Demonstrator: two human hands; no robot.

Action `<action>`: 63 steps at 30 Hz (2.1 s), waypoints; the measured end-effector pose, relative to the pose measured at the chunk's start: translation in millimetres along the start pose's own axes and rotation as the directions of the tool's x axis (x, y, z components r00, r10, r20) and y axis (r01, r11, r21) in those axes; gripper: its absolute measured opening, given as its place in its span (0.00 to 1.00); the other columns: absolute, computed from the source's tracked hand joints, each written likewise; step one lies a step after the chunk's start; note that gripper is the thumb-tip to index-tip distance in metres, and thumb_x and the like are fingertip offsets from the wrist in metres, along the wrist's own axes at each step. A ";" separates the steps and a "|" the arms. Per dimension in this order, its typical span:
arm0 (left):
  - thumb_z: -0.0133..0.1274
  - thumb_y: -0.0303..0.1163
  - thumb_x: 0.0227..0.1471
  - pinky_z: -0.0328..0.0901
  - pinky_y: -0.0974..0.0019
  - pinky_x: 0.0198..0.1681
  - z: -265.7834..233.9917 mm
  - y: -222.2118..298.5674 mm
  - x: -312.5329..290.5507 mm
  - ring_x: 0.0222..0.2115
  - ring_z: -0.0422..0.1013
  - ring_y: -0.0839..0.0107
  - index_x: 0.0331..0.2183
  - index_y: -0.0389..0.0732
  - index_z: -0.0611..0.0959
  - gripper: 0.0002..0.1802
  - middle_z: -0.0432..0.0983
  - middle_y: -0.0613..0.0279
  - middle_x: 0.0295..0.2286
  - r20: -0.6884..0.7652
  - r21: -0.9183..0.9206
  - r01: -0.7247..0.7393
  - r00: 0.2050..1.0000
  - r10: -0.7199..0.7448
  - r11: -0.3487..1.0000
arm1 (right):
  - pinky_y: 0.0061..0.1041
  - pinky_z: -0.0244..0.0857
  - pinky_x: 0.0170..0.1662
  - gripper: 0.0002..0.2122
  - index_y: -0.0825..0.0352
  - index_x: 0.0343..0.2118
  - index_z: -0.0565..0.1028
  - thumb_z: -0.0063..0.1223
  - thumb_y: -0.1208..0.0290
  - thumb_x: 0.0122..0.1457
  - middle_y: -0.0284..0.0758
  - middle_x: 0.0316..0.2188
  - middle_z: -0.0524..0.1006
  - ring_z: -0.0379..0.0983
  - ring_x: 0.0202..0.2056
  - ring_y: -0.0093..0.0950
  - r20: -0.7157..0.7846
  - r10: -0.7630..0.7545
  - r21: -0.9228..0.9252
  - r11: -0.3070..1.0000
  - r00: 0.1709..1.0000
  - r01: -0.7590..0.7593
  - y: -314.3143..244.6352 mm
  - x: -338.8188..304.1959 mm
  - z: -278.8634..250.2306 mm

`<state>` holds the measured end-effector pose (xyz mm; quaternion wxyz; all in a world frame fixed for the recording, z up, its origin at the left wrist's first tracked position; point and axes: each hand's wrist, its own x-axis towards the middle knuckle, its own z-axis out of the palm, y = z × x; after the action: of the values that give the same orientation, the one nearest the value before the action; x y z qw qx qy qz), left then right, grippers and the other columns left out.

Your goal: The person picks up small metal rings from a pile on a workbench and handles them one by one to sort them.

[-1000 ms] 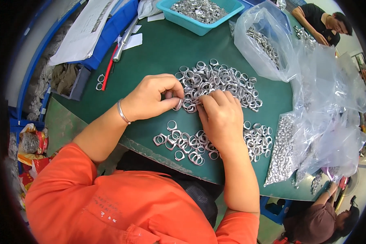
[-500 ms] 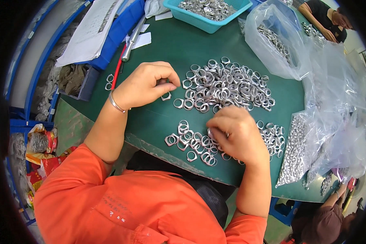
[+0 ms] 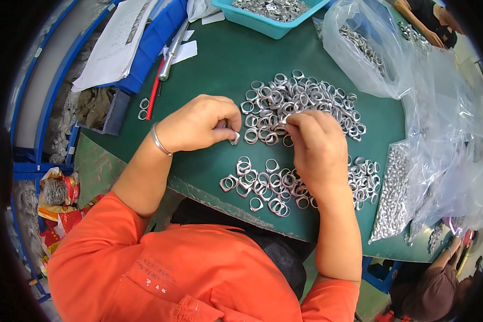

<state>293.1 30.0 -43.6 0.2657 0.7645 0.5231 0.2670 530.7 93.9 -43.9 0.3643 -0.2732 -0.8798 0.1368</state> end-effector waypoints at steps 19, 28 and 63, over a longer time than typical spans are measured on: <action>0.62 0.19 0.41 0.67 0.63 0.30 14.9 7.3 -0.4 0.27 0.72 0.59 0.30 0.36 0.80 0.10 0.74 0.58 0.27 -0.072 -0.009 -0.097 0.993 0.096 0.995 | 0.31 0.64 0.38 0.09 0.65 0.29 0.77 0.57 0.80 0.42 0.32 0.30 0.74 0.70 0.34 0.33 0.189 -0.115 -0.134 0.981 0.975 0.142 -4.4 -12.7 0.6; 0.61 0.21 0.43 0.68 0.60 0.35 11.1 6.0 2.2 0.31 0.73 0.57 0.30 0.37 0.82 0.07 0.74 0.58 0.28 0.006 -0.017 -0.105 0.994 0.105 0.994 | 0.32 0.61 0.35 0.03 0.64 0.24 0.77 0.61 0.75 0.46 0.31 0.25 0.71 0.68 0.31 0.34 0.171 -0.120 -0.123 0.982 0.978 0.143 -8.7 -9.6 24.2; 0.63 0.21 0.45 0.66 0.71 0.30 15.1 15.1 7.8 0.26 0.72 0.71 0.31 0.35 0.81 0.09 0.74 0.60 0.32 -0.091 0.139 0.116 0.990 -0.104 0.983 | 0.35 0.65 0.34 0.03 0.68 0.26 0.77 0.62 0.76 0.50 0.38 0.24 0.77 0.73 0.28 0.38 -0.129 0.038 0.263 0.965 0.991 -0.003 15.3 -13.1 -9.3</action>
<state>315.7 30.7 -43.1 0.2022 0.7396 0.5932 0.2453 550.8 99.1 -51.6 0.4535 -0.2403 -0.8248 0.2372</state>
